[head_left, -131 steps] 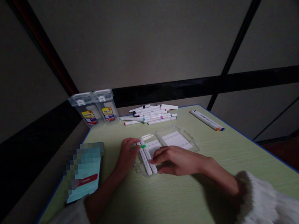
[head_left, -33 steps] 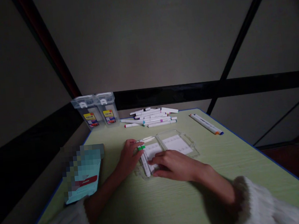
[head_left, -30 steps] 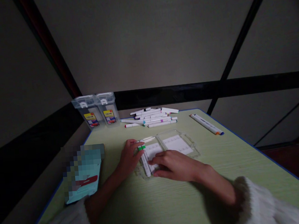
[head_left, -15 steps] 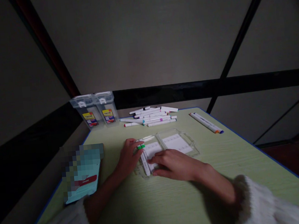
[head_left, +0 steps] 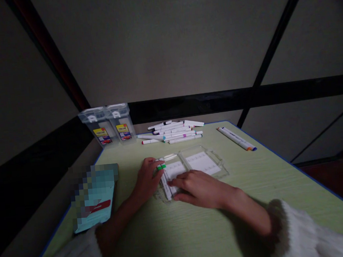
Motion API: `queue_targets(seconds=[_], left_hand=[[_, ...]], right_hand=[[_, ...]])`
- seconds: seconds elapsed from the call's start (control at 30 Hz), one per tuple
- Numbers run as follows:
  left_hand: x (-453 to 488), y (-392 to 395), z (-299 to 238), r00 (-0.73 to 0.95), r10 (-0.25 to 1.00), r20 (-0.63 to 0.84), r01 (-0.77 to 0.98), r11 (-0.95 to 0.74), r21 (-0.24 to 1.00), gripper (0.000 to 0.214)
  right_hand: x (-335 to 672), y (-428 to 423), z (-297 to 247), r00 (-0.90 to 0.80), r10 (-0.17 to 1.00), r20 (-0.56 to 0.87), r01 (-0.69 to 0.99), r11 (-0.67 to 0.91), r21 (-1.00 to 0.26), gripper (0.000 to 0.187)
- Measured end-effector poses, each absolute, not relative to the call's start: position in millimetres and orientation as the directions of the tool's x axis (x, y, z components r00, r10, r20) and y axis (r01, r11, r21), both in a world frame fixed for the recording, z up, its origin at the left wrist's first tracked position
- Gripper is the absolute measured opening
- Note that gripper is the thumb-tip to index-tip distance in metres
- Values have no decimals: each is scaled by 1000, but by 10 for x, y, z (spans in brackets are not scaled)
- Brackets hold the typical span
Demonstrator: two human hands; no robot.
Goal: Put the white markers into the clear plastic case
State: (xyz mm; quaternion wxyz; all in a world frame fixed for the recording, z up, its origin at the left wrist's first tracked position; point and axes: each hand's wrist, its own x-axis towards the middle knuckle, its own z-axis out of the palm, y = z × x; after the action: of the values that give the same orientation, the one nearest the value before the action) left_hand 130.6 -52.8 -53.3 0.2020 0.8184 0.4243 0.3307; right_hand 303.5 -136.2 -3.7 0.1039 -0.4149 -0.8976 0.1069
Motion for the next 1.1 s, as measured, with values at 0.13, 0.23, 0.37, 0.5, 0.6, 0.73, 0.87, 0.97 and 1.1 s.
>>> queue_targets(seconds=[0.13,0.23,0.37,0.5,0.6,0.73,0.87,0.97,1.1], left_hand=[[1306,-540,-513,425,826,370,562,-561,608,25],[1303,-537,-517,425,825,372,560,-563,608,24],[1301,-534,-529,423,822,381,557,-567,606,24],[1304,-539,-530,425,823,376,559,-566,606,24],[1305,-539,-530,425,819,385,557,-572,603,24],[1305,-538,-529,424,820,384,565,-571,596,24],[1305,-538,-528,430,821,376,572,-570,589,25],[1304,-537,-531,434,818,378,568,-574,590,25],[1302,-535,-531,434,813,387,552,-580,600,25]], right_hand=[[3040,-1361,-49,-636,763,114,719,640,-271,30],[3041,-1358,-49,-638,760,120,717,644,-266,29],[3041,-1357,-45,-639,760,119,718,645,-262,29],[3043,-1361,-41,-637,762,117,720,643,-262,28],[3043,-1361,-44,-635,764,117,719,640,-270,28],[3042,-1354,-58,-633,764,125,719,640,-271,28],[3045,-1354,-65,-635,762,128,719,644,-263,28],[3046,-1357,-67,-635,761,131,721,645,-254,29],[3043,-1355,-75,-631,763,140,718,643,-265,29]])
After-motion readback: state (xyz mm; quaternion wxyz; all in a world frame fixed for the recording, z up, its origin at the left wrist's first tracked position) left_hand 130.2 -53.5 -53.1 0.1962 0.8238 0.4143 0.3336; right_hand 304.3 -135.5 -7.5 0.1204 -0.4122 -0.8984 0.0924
